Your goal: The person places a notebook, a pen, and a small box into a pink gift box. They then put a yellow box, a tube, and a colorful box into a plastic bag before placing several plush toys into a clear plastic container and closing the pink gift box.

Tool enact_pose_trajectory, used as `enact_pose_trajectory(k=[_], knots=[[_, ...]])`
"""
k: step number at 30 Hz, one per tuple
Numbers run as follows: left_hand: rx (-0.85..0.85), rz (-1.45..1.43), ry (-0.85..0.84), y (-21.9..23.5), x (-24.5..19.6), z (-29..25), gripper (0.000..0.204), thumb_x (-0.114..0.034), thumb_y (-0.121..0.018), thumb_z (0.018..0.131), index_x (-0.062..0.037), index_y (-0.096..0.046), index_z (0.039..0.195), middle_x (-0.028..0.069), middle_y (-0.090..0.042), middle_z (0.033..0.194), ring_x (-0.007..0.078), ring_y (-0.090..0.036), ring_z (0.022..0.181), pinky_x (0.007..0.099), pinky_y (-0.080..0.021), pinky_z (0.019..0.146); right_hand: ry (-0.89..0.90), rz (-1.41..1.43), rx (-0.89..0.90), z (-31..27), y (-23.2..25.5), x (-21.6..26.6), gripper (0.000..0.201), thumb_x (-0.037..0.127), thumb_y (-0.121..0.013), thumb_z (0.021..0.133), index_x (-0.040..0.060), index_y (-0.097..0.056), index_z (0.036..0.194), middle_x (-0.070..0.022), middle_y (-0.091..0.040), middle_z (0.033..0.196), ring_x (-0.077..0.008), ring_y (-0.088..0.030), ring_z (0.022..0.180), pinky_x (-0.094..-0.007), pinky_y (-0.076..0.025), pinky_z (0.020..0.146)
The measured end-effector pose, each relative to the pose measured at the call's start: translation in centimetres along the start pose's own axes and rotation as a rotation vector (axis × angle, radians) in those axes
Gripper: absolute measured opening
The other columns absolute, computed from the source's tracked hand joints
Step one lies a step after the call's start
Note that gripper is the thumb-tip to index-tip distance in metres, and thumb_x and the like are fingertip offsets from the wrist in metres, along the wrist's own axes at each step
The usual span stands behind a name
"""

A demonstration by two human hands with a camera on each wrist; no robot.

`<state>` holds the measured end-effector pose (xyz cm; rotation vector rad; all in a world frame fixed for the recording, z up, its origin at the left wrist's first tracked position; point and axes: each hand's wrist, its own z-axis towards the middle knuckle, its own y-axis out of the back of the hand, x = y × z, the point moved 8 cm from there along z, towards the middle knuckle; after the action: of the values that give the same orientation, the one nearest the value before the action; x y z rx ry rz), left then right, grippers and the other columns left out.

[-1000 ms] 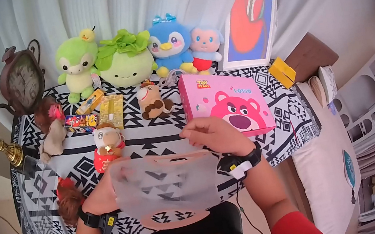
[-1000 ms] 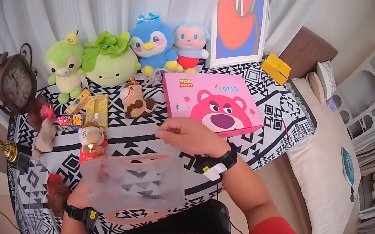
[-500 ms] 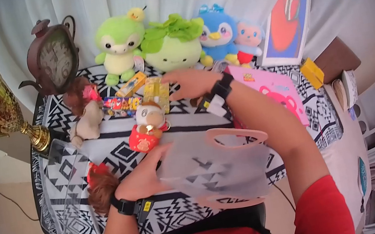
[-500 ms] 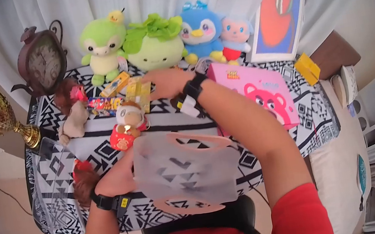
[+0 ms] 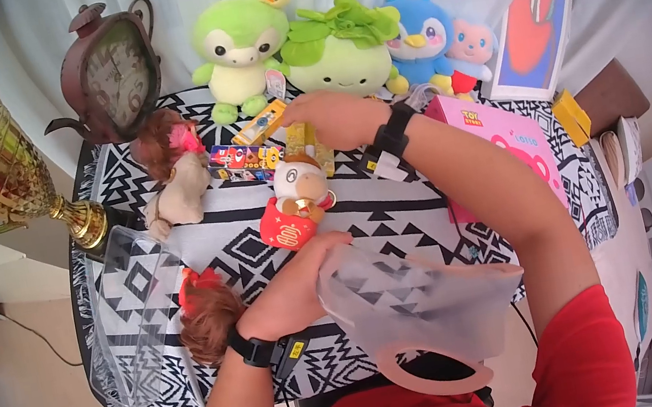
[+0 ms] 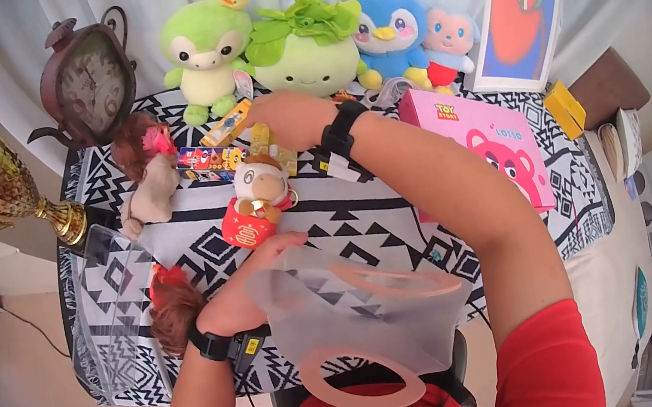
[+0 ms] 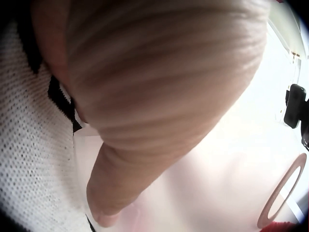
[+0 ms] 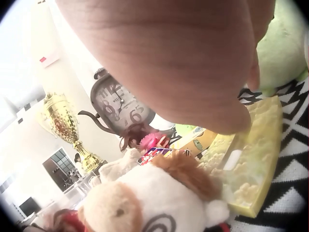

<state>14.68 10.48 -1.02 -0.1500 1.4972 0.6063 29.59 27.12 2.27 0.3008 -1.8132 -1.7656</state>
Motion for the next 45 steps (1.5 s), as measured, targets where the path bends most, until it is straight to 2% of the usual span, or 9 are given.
enact_pose_trajectory(k=[8,10,14,19,27,30,36,39,45], knots=[[-0.071,-0.005,-0.076,0.0,0.5,0.1,0.078,-0.009,-0.088,0.073,-0.0045,-0.048,0.139,0.0167,-0.055,0.13,0.0332,-0.055,0.124,0.0384,-0.045,0.106,0.124,0.167,-0.052,2.5,0.4,5.5,0.037,0.024,-0.068,0.093,0.0029,-0.065,0.124,-0.0192,-0.066,0.124,-0.0354,-0.06,0.119,-0.0414,-0.048,0.102],[-0.075,0.035,-0.077,0.2,-0.1,0.0,0.078,-0.01,-0.088,0.073,-0.0042,-0.048,0.139,0.0169,-0.055,0.13,0.0337,-0.055,0.124,0.0385,-0.045,0.106,-0.137,0.211,0.102,2.8,-0.4,5.7,0.037,0.028,-0.067,0.095,0.0027,-0.066,0.121,-0.0184,-0.068,0.117,-0.0364,-0.062,0.113,-0.0406,-0.049,0.099],[-0.069,0.028,-0.084,0.1,0.2,0.1,0.078,-0.01,-0.088,0.073,-0.004,-0.047,0.139,0.017,-0.055,0.13,0.0333,-0.055,0.124,0.0388,-0.045,0.106,0.037,0.032,-0.128,3.9,0.9,3.1,0.035,0.011,-0.068,0.085,0.0048,-0.066,0.12,-0.0182,-0.067,0.117,-0.0369,-0.062,0.109,-0.0424,-0.05,0.097],[-0.086,0.066,-0.118,0.1,-0.2,0.0,0.076,-0.011,-0.087,0.075,-0.0036,-0.047,0.139,0.0174,-0.055,0.13,0.034,-0.055,0.124,0.0389,-0.046,0.106,-0.002,-0.383,0.193,1.1,-1.1,1.5,0.048,0.001,-0.061,0.086,0.0139,-0.06,0.132,-0.0098,-0.059,0.134,-0.0312,-0.056,0.124,-0.0423,-0.046,0.106],[-0.054,0.07,-0.085,-0.4,0.3,0.1,0.076,-0.01,-0.086,0.075,-0.003,-0.046,0.14,0.0144,-0.053,0.136,0.03,-0.053,0.127,0.0367,-0.043,0.109,0.081,-0.362,-0.04,-1.6,-0.3,0.9,0.061,0.001,-0.07,0.08,0.0111,-0.052,0.138,-0.0137,-0.05,0.142,-0.035,-0.052,0.131,-0.0435,-0.044,0.11],[-0.058,0.079,-0.106,-0.6,0.6,0.2,0.073,-0.009,-0.086,0.075,-0.0028,-0.049,0.137,0.0147,-0.053,0.135,0.0302,-0.053,0.127,0.037,-0.043,0.109,-0.074,-0.121,0.13,-2.4,-0.2,0.0,0.074,0.002,-0.078,0.072,0.0055,-0.048,0.14,-0.0169,-0.051,0.14,-0.0364,-0.054,0.128,-0.0422,-0.044,0.11],[-0.086,0.099,-0.101,-0.4,1.3,0.1,0.07,-0.009,-0.086,0.074,-0.0029,-0.05,0.134,0.0157,-0.052,0.137,0.0297,-0.053,0.127,0.0385,-0.043,0.108,-0.222,0.164,-0.171,-5.3,4.3,-0.3,0.083,0.009,-0.081,0.068,0.0013,-0.044,0.142,-0.021,-0.052,0.135,-0.0366,-0.055,0.126,-0.0386,-0.047,0.108],[-0.154,0.175,-0.096,-0.1,2.0,0.2,0.078,-0.009,-0.088,0.072,-0.003,-0.046,0.137,0.0168,-0.053,0.133,0.0315,-0.054,0.125,0.0384,-0.044,0.107,-0.319,0.323,-0.314,-7.7,8.5,1.1,0.088,0.007,-0.081,0.071,0.0019,-0.039,0.149,-0.015,-0.054,0.137,-0.0239,-0.053,0.13,-0.0351,-0.057,0.089],[-0.261,0.125,-0.07,0.7,0.3,0.3,0.083,-0.01,-0.091,0.068,-0.0029,-0.043,0.136,0.0161,-0.054,0.129,0.0302,-0.056,0.122,0.0368,-0.045,0.106,-0.349,0.608,-0.416,-14.9,17.9,8.7,0.082,0.008,-0.082,0.071,0.006,-0.046,0.145,-0.0124,-0.058,0.133,-0.019,-0.06,0.116,-0.0283,-0.059,0.075]])
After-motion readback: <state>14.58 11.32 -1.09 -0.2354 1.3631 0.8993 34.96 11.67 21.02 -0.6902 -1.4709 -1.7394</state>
